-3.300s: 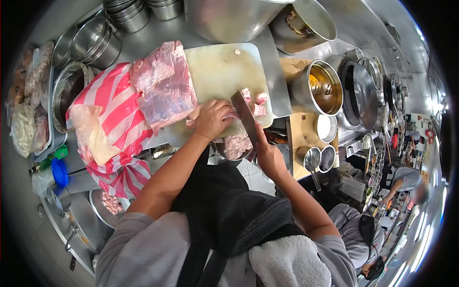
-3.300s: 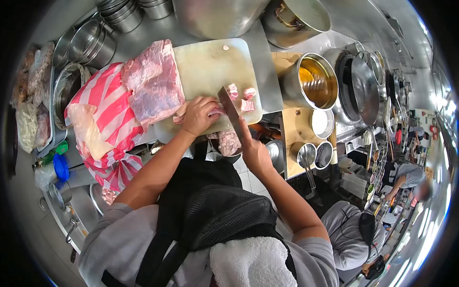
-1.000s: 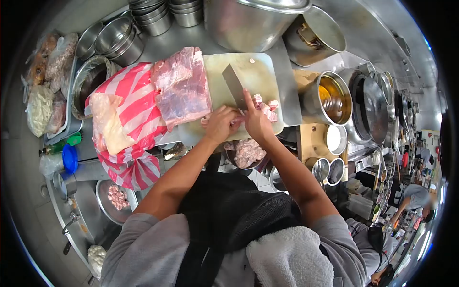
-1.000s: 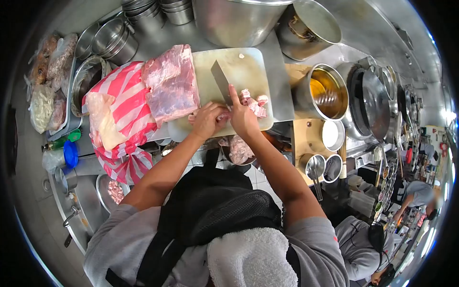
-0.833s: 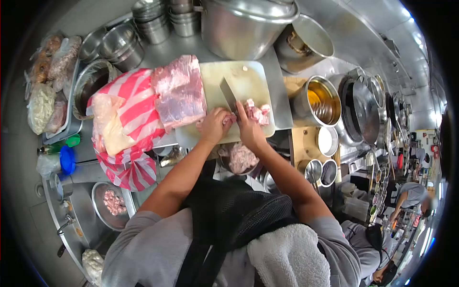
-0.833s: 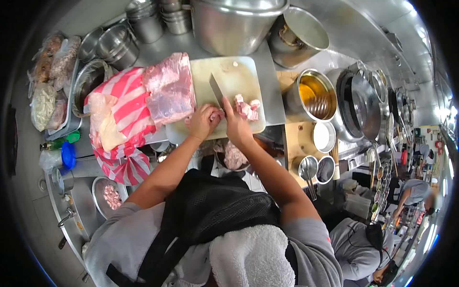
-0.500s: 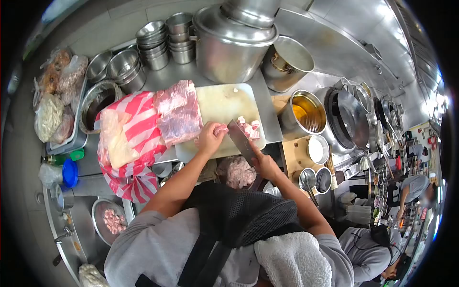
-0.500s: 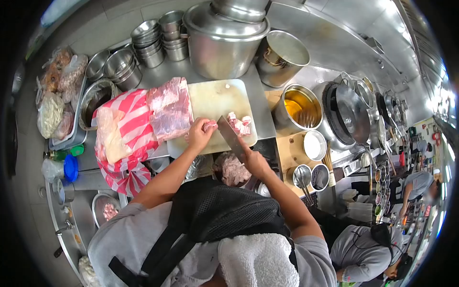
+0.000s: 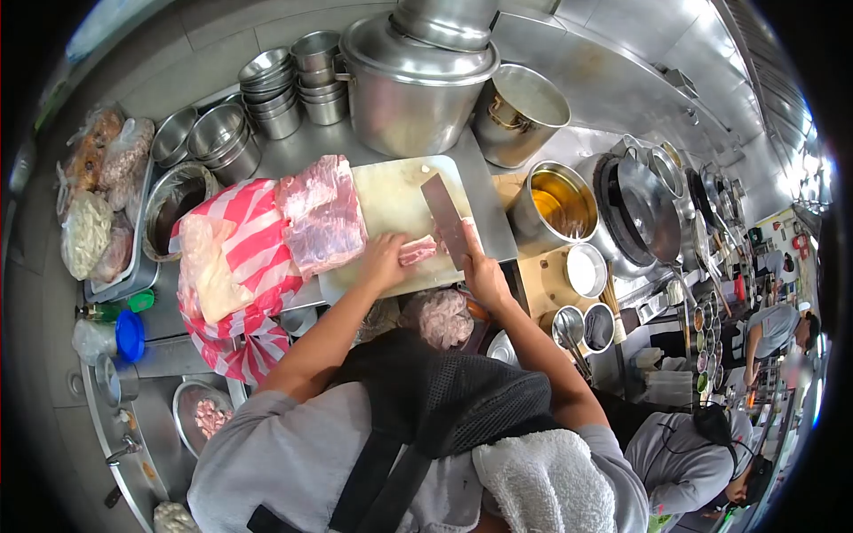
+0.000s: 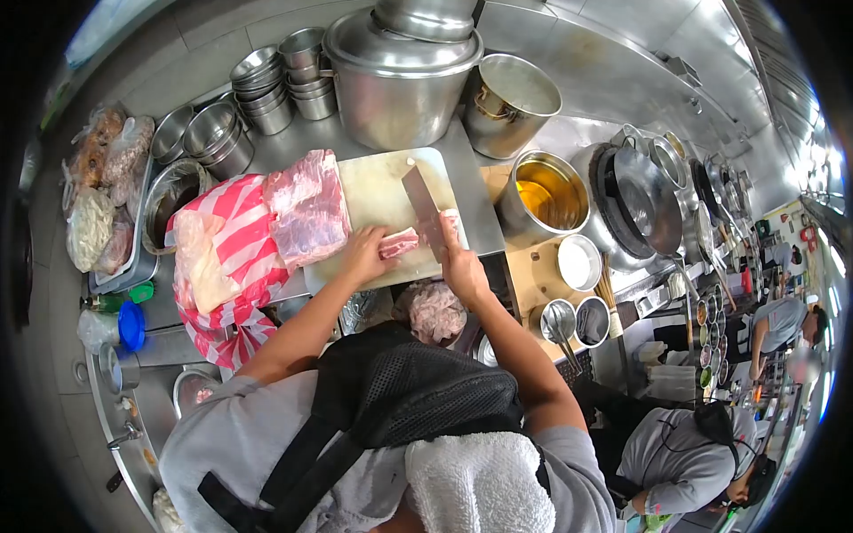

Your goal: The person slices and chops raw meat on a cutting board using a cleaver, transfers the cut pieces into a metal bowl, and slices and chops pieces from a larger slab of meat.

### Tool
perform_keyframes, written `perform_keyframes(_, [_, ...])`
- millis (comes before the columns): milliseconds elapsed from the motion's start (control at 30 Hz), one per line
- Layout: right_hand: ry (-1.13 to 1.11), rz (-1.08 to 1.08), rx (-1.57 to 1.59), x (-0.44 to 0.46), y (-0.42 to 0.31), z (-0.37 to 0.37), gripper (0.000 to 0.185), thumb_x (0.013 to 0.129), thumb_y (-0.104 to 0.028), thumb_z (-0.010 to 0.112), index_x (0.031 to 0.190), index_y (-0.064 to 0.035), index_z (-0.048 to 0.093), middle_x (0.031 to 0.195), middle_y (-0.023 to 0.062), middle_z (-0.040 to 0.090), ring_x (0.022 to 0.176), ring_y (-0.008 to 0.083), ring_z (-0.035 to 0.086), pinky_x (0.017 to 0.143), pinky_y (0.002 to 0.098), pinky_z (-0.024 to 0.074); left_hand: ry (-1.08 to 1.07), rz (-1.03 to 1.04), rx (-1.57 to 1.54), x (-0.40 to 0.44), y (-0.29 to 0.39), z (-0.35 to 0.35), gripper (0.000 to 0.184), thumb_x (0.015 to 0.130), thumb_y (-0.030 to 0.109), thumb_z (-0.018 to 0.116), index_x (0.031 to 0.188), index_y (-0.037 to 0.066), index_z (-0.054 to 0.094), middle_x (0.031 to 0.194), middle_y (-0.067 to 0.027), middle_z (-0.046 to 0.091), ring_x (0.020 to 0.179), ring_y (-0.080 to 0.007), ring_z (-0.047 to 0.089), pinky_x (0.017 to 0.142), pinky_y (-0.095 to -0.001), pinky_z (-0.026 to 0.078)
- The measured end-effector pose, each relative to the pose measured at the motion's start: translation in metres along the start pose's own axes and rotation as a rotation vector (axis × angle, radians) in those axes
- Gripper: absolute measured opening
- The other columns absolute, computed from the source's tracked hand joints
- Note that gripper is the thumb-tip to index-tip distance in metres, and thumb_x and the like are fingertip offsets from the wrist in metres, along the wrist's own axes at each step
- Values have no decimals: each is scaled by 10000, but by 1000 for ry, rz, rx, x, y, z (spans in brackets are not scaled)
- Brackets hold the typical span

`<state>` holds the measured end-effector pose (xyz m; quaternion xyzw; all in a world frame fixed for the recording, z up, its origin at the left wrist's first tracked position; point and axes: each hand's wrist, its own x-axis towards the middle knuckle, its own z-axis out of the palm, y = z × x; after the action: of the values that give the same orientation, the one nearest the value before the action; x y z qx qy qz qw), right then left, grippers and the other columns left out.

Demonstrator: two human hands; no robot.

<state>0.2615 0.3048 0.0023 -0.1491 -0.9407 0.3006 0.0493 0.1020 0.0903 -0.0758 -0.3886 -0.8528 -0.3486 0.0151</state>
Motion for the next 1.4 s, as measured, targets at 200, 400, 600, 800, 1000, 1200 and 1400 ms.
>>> perform_keyframes(200, [23, -96, 68, 17, -4, 36, 824, 1060, -21, 549, 1785, -166, 186, 1478, 346, 634, 1176, 558, 693, 1025, 579, 531, 68, 60, -32, -15, -5, 2, 609, 818, 295, 927, 1354, 85, 727, 1342, -143, 694, 1232, -372, 661, 1030, -487, 549])
perform_keyframes(400, [-1, -75, 34, 31, -15, 71, 826, 1083, -123, 568, 1791, -244, 159, 885, 367, 725, 849, 559, 734, 783, 654, 530, 194, 194, -151, -4, -5, 7, 315, 864, 226, 899, 1145, 111, 814, 1196, -67, 754, 1082, -313, 711, 917, -431, 599])
perform_keyframes(600, [-205, 120, -135, 4, -24, 54, 989, 946, 22, 533, 1796, -260, 114, 869, 360, 723, 813, 553, 734, 756, 666, 539, 174, 137, -99, 1, -7, 11, 217, 851, 197, 887, 1041, 118, 820, 1153, -20, 768, 1017, -275, 703, 899, -399, 601])
perform_keyframes(800, [-283, 119, -224, -36, -10, 30, 912, 1039, -84, 598, 1796, -261, 121, 830, 360, 720, 780, 548, 733, 697, 664, 535, 113, 109, -116, 4, -14, 11, 232, 864, 195, 864, 1077, 119, 812, 1194, -14, 761, 1032, -274, 685, 929, -396, 585])
perform_keyframes(1000, [-172, 2, -121, 74, -26, 81, 963, 979, -14, 583, 1797, -281, 150, 877, 335, 748, 772, 521, 747, 711, 647, 552, 122, 149, -133, 0, -18, 9, 270, 822, 181, 853, 1081, 128, 797, 1190, -20, 750, 1073, -264, 673, 963, -404, 570])
perform_keyframes(1200, [-161, -25, -187, 31, -25, 67, 921, 1030, -50, 573, 1793, -281, 112, 858, 354, 727, 792, 548, 734, 722, 653, 537, 188, 68, -166, -1, -19, 17, 289, 802, 132, 846, 1075, 121, 753, 1152, -47, 743, 1096, -300, 675, 956, -441, 565])
perform_keyframes(1400, [-191, 94, -137, -49, 0, 34, 881, 1053, -79, 561, 1790, -276, 122, 913, 376, 733, 862, 584, 719, 790, 658, 538, 365, -15, -150, -2, -29, 33, 307, 819, 157, 882, 1075, 98, 725, 1131, -101, 747, 1060, -357, 692, 932, -482, 563])
